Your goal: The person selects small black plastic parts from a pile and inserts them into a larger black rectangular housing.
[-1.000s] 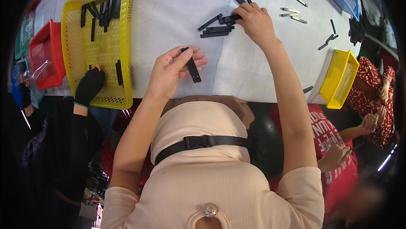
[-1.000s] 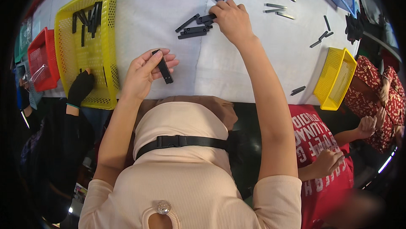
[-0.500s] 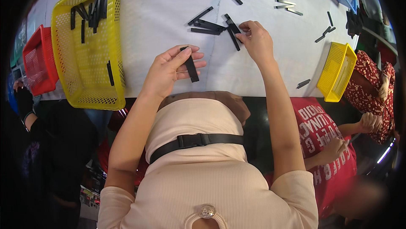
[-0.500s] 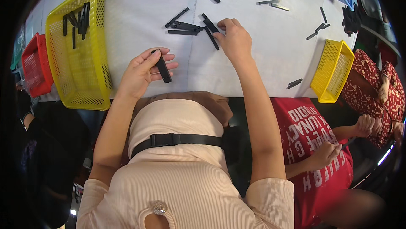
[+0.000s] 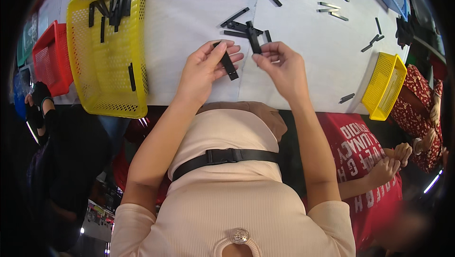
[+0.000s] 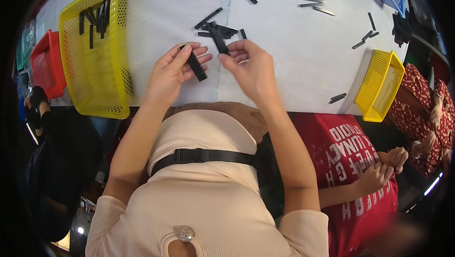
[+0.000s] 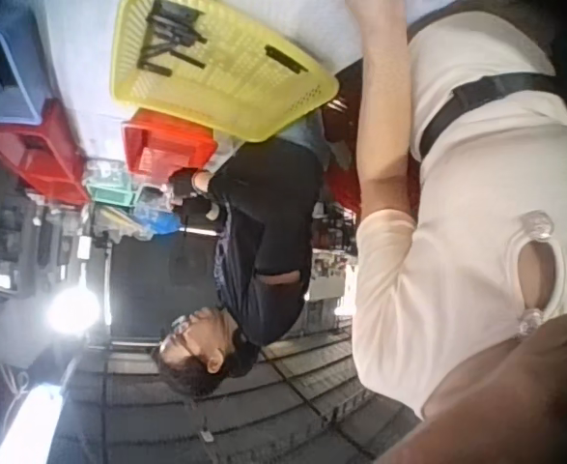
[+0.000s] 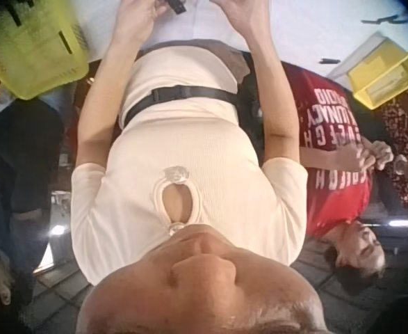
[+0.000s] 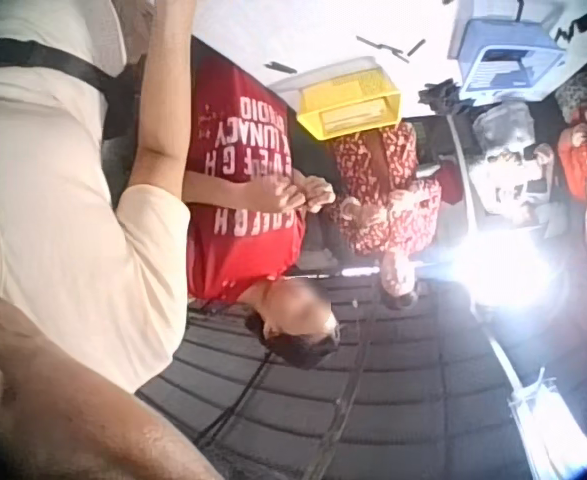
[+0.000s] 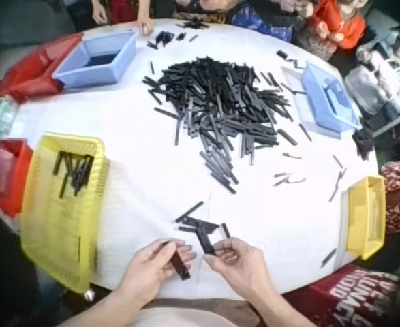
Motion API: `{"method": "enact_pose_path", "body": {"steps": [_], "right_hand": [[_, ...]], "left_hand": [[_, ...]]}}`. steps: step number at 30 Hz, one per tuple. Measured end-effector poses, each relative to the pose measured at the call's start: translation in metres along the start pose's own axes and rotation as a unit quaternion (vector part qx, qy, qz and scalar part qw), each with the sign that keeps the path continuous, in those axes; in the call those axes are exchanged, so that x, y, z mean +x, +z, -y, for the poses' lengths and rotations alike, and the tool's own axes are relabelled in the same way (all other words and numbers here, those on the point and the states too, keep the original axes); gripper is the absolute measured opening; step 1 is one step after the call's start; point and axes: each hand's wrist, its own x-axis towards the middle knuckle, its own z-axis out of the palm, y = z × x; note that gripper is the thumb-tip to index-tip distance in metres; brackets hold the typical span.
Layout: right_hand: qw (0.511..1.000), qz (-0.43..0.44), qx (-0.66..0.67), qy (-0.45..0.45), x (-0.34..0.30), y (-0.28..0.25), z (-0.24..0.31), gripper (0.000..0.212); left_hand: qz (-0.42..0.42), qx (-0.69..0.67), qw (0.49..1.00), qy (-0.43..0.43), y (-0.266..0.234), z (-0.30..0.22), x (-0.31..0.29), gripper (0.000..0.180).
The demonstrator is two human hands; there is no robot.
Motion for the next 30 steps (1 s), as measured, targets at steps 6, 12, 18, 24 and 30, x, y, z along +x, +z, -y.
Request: {"method": "enact_pose_path", "body": {"steps": [6,12,18,24,30], "right_hand": [[0.998,-0.019,-0.027,-0.061,-0.033,0.023,0.022,0.025],[0.988,0.058,-0.103,-0.098,-0.028,0.017,0.014,0.021],[0.924,-0.081,-0.264,-0.263,0.049,0.024,-0.018,0.016],[0.872,-0.039,-0.391,-0.294,0.07,0.027,-0.024,0.014],[0.917,-0.039,-0.303,-0.256,0.054,0.02,-0.02,0.018]], "left_hand": [[0.021,0.03,0.999,0.036,0.007,-0.001,-0.01,0.026],[0.012,0.004,1.0,0.0,-0.016,0.008,-0.008,0.03],[0.006,0.004,1.0,-0.009,-0.036,0.006,-0.01,0.032],[0.052,-0.011,0.998,-0.033,-0.042,0.001,-0.015,0.03],[0.023,0.005,0.999,-0.027,-0.038,0.008,-0.009,0.03]]}}
